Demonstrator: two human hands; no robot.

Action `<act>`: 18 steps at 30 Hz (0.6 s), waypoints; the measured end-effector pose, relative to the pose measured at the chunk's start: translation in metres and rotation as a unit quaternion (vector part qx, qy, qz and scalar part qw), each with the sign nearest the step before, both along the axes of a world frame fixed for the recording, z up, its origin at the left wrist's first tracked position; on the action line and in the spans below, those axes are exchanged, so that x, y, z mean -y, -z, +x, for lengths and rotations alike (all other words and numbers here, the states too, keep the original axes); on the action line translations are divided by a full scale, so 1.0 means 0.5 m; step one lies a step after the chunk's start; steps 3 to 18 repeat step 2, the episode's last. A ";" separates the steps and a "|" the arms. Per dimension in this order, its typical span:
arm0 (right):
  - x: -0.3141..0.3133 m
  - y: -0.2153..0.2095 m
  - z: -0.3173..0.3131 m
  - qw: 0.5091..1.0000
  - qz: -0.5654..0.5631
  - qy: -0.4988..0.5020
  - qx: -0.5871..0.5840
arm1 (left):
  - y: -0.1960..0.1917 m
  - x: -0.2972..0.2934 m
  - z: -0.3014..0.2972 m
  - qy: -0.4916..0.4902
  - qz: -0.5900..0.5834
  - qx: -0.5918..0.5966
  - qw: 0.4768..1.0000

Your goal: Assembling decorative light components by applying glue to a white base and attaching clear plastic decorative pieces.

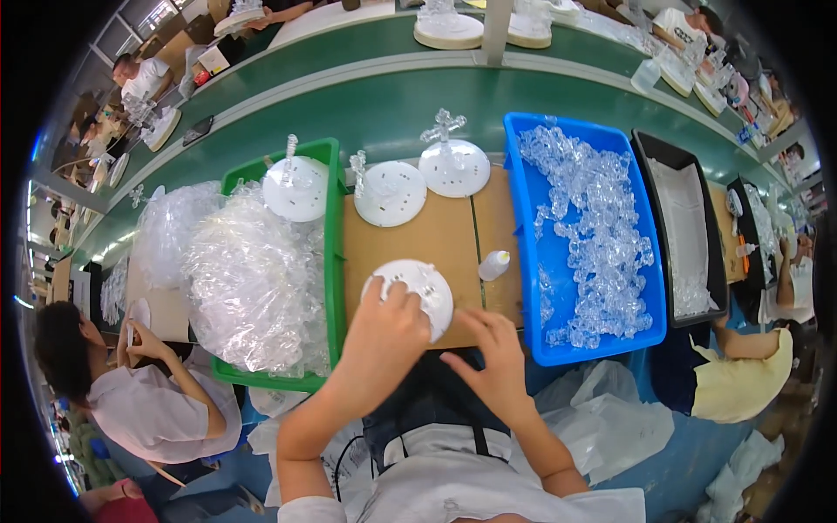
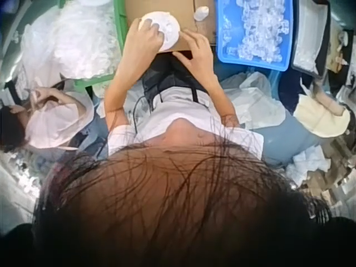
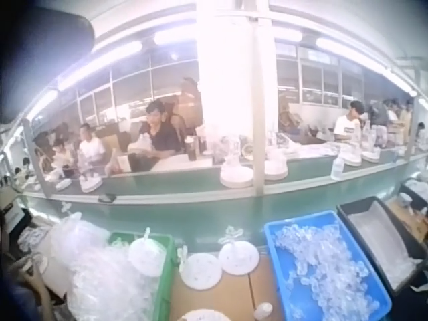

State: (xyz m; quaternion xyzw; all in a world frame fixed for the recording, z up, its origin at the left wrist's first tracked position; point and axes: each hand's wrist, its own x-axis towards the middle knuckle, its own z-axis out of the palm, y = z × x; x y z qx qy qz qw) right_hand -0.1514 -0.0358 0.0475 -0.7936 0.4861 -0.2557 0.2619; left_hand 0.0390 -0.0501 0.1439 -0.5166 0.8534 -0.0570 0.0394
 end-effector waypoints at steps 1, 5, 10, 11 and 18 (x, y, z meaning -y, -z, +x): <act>0.007 -0.020 0.012 0.998 0.002 -0.058 -0.013 | -0.010 -0.008 -0.005 0.021 -0.016 -0.003 1.000; 0.017 -0.036 0.028 0.993 0.006 -0.114 -0.028 | -0.022 -0.015 -0.010 0.045 -0.029 -0.006 0.999; 0.017 -0.036 0.028 0.993 0.006 -0.114 -0.028 | -0.022 -0.015 -0.010 0.045 -0.029 -0.006 0.999; 0.017 -0.036 0.028 0.993 0.006 -0.114 -0.028 | -0.022 -0.015 -0.010 0.045 -0.029 -0.006 0.999; 0.017 -0.036 0.028 0.993 0.006 -0.114 -0.028 | -0.022 -0.015 -0.010 0.045 -0.029 -0.006 0.999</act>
